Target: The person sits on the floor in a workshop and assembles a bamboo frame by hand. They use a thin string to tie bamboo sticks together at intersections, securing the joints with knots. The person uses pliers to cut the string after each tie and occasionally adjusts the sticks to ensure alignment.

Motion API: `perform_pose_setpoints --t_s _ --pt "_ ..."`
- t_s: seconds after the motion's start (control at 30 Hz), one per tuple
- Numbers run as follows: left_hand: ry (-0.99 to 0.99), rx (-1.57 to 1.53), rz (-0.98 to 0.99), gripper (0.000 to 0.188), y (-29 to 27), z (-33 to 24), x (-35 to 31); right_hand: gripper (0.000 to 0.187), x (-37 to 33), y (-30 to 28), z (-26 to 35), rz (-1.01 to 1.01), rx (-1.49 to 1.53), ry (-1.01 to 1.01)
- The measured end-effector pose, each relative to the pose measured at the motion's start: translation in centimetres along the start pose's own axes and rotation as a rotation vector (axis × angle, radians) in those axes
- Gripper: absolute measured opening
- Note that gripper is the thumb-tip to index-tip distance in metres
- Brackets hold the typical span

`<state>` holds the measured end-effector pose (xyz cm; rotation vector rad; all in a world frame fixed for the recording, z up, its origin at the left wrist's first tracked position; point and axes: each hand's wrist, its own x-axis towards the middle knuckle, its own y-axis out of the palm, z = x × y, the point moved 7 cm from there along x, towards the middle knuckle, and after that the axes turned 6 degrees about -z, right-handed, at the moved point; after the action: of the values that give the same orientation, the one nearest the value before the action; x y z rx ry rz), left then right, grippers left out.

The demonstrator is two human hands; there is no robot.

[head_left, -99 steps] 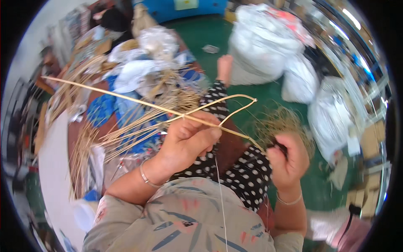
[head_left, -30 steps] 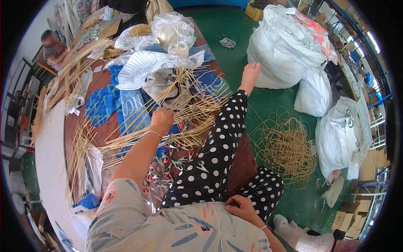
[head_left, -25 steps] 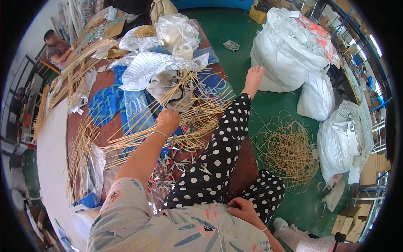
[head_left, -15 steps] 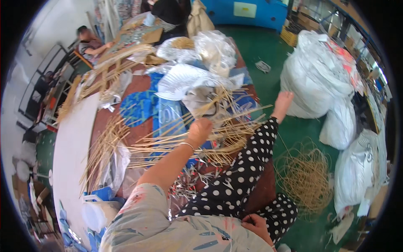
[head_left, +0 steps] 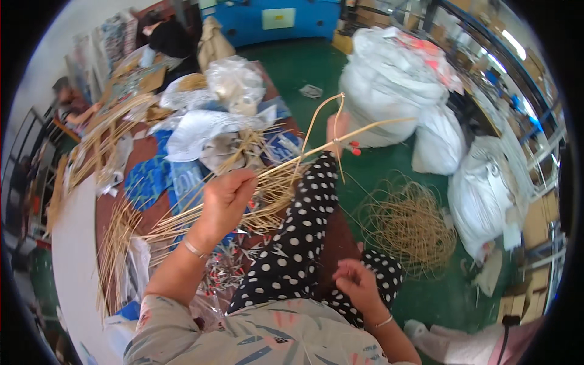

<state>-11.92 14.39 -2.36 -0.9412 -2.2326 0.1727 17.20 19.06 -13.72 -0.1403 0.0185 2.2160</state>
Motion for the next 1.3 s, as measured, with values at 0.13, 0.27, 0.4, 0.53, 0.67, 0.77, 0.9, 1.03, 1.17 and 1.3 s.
perform_pose_setpoints --t_s 0.13,0.27,0.4,0.53,0.67,0.77,0.9,1.03,1.17,1.3 --pt "0.171 0.083 0.100 0.006 -0.5 -6.4 -1.1 0.027 0.5 -2.1 8.8 -0.126 0.166 -0.234" --pt "0.315 0.064 0.150 0.007 -0.5 -11.2 -1.9 0.025 -1.5 -4.9 14.9 -0.411 0.179 -0.519" --pt "0.391 0.065 0.242 0.009 -0.6 -14.1 -3.0 0.024 -1.4 -4.5 16.2 -0.282 0.572 -0.486" --pt "0.469 0.143 0.320 0.013 -0.2 -16.4 -3.6 0.020 -2.5 -4.0 16.1 -0.206 0.696 -0.492" --pt "0.747 0.177 0.078 0.020 -1.7 -20.9 -6.0 0.013 -3.0 -4.7 16.0 -0.264 0.787 -0.472" --pt "0.659 0.046 0.204 0.030 -0.4 -20.7 -7.7 0.014 -3.5 -4.4 16.6 -0.151 0.825 -0.529" --pt "0.238 -0.381 0.336 0.034 2.3 -18.8 -6.7 0.017 -4.6 -4.0 17.4 -0.073 0.830 -0.588" --pt "-0.223 -0.734 0.577 0.031 4.7 -18.7 -7.2 0.017 -5.1 -3.6 17.6 -0.047 0.814 -0.618" --pt "-0.314 -0.834 0.544 0.022 5.0 -19.1 -6.9 0.018 -5.2 -3.0 17.3 -0.044 0.820 -0.607" --pt "-0.236 -0.855 0.489 0.010 4.5 -19.4 -6.7 0.020 -5.1 -2.7 16.6 -0.011 0.801 -0.492"
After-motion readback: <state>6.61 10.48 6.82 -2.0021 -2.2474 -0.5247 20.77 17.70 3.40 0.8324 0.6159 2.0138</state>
